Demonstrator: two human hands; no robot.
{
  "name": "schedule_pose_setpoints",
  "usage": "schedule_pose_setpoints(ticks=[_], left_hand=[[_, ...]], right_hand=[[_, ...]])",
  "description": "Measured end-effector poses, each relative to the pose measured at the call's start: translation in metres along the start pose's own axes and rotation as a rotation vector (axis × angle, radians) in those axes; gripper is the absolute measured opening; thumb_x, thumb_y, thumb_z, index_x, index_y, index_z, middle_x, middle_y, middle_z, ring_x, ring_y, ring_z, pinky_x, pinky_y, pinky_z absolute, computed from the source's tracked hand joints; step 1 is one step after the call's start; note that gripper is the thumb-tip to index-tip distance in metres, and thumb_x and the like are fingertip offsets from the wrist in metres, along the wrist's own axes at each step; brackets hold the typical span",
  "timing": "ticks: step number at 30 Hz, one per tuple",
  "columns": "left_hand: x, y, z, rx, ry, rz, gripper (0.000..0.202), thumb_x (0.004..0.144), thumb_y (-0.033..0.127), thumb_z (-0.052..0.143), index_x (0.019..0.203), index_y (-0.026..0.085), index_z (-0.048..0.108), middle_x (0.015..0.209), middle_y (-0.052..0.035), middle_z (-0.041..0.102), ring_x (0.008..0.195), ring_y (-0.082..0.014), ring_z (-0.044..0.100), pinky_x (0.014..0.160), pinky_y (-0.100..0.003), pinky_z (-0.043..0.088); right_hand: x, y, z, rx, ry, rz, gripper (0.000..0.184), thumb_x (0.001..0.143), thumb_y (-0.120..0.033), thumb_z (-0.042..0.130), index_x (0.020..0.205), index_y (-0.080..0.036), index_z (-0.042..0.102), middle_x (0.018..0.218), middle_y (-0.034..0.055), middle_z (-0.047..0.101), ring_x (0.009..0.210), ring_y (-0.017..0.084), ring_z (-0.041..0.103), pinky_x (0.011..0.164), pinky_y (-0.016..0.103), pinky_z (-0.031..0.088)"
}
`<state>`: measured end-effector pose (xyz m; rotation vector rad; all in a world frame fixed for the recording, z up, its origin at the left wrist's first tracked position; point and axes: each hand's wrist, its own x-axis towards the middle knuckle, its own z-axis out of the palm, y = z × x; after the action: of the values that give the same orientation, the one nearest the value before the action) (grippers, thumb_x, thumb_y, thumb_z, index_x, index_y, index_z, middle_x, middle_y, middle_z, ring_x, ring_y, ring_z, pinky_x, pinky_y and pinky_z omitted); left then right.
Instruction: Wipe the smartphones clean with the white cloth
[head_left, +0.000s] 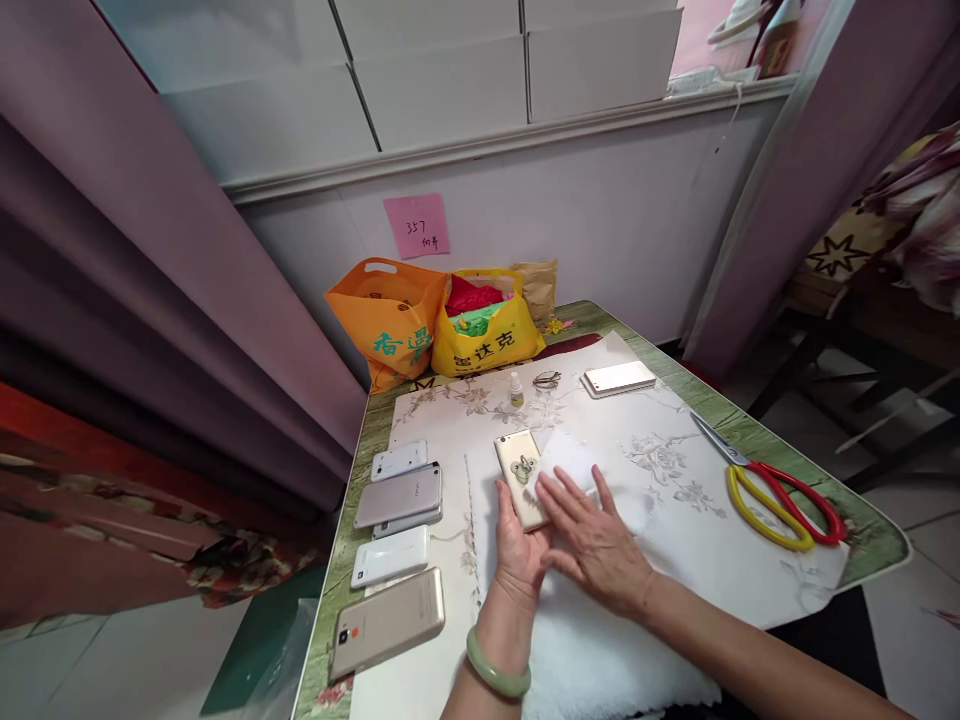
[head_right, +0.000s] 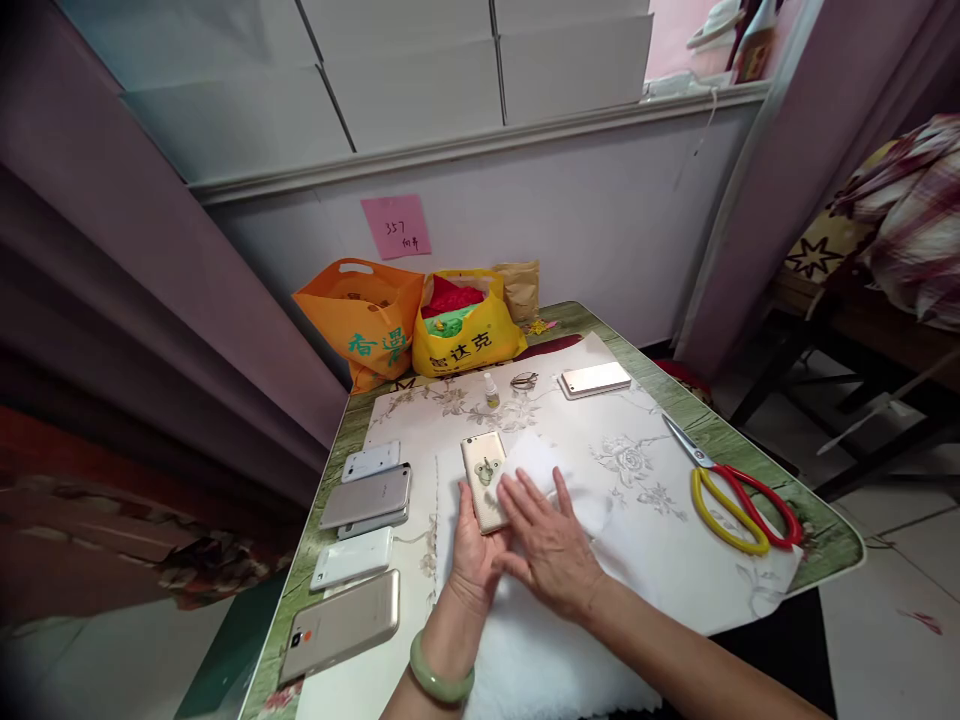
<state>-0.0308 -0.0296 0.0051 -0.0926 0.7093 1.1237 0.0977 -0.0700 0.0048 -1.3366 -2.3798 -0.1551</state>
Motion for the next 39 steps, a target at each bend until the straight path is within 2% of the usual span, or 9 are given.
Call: schedule_pose_setpoints(ticks=[3, 8, 12, 13, 17, 22, 26, 32, 39], left_hand=[[0.000, 0.000, -0.003, 0.009, -0.001, -0.030, 0.053, 0.085, 0.056, 0.059, 0.114, 0.012, 0.068, 0.104, -0.0144, 0.074, 0.103, -0.0277, 0.069, 0.095, -0.040, 0.054], [-0.001, 0.000, -0.001, 0.017, -0.017, 0.009, 0.052, 0.089, 0.056, 0.053, 0.118, 0.015, 0.066, 0.112, -0.0127, 0.072, 0.107, -0.0254, 0.068, 0.092, -0.037, 0.055], [-0.003, 0.000, 0.002, -0.002, 0.030, -0.032, 0.053, 0.086, 0.057, 0.057, 0.115, 0.013, 0.068, 0.105, -0.0136, 0.074, 0.101, -0.0262, 0.070, 0.093, -0.039, 0.055], [-0.003, 0.000, 0.003, -0.005, 0.032, -0.020, 0.052, 0.087, 0.056, 0.057, 0.114, 0.013, 0.068, 0.104, -0.0133, 0.074, 0.100, -0.0258, 0.070, 0.094, -0.039, 0.054], [-0.002, 0.000, 0.003, 0.000, 0.011, 0.011, 0.052, 0.089, 0.056, 0.054, 0.117, 0.013, 0.067, 0.109, -0.0128, 0.073, 0.104, -0.0239, 0.069, 0.094, -0.035, 0.054], [-0.003, 0.000, 0.001, 0.020, 0.007, -0.038, 0.057, 0.083, 0.060, 0.060, 0.115, 0.013, 0.068, 0.108, -0.0140, 0.073, 0.107, -0.0268, 0.067, 0.092, -0.038, 0.055], [-0.006, 0.001, 0.007, 0.050, -0.008, 0.042, 0.045, 0.091, 0.049, 0.055, 0.115, 0.014, 0.068, 0.116, -0.0111, 0.071, 0.108, -0.0230, 0.067, 0.086, -0.031, 0.057], [-0.005, -0.001, 0.010, 0.019, -0.014, 0.057, 0.041, 0.094, 0.045, 0.051, 0.117, 0.015, 0.067, 0.121, -0.0103, 0.070, 0.109, -0.0226, 0.067, 0.091, -0.032, 0.056], [-0.006, -0.001, 0.003, 0.071, -0.012, -0.011, 0.049, 0.087, 0.051, 0.060, 0.120, 0.015, 0.066, 0.121, -0.0117, 0.069, 0.109, -0.0242, 0.067, 0.090, -0.033, 0.056]], right_hand=[[0.000, -0.004, 0.002, 0.037, -0.037, -0.146, 0.089, 0.090, -0.075, 0.028, 0.155, -0.015, 0.018, 0.154, 0.0113, 0.035, 0.143, 0.029, 0.030, 0.118, 0.057, -0.008], [0.001, -0.001, 0.008, -0.016, 0.022, 0.080, 0.075, 0.098, -0.062, 0.029, 0.155, -0.015, 0.016, 0.153, 0.0125, 0.037, 0.141, 0.030, 0.034, 0.116, 0.060, -0.010], [-0.002, -0.002, 0.008, 0.027, -0.038, -0.118, 0.088, 0.091, -0.073, 0.029, 0.155, -0.014, 0.015, 0.156, 0.0116, 0.033, 0.144, 0.030, 0.029, 0.118, 0.058, -0.008], [-0.002, -0.002, 0.007, 0.026, -0.038, -0.119, 0.086, 0.092, -0.072, 0.029, 0.156, -0.016, 0.015, 0.155, 0.0105, 0.034, 0.144, 0.029, 0.029, 0.117, 0.059, -0.008], [0.000, 0.000, 0.006, -0.018, 0.009, 0.080, 0.074, 0.098, -0.061, 0.031, 0.156, -0.017, 0.013, 0.154, 0.0116, 0.036, 0.142, 0.031, 0.031, 0.116, 0.062, -0.006], [0.001, 0.002, 0.004, 0.008, -0.024, -0.120, 0.083, 0.093, -0.069, 0.032, 0.156, -0.018, 0.016, 0.154, 0.0104, 0.038, 0.143, 0.031, 0.030, 0.118, 0.060, -0.004], [0.012, 0.017, 0.001, -0.058, 0.016, 0.065, 0.073, 0.097, -0.060, 0.037, 0.156, -0.022, 0.015, 0.153, 0.0076, 0.040, 0.142, 0.032, 0.031, 0.116, 0.063, -0.004], [0.026, 0.026, -0.001, -0.075, 0.025, 0.118, 0.075, 0.096, -0.062, 0.038, 0.155, -0.021, 0.019, 0.154, 0.0075, 0.038, 0.143, 0.033, 0.028, 0.116, 0.063, -0.003], [0.003, 0.009, -0.003, -0.052, 0.013, -0.007, 0.081, 0.094, -0.066, 0.036, 0.155, -0.016, 0.020, 0.155, 0.0099, 0.036, 0.144, 0.033, 0.027, 0.117, 0.062, -0.003]])
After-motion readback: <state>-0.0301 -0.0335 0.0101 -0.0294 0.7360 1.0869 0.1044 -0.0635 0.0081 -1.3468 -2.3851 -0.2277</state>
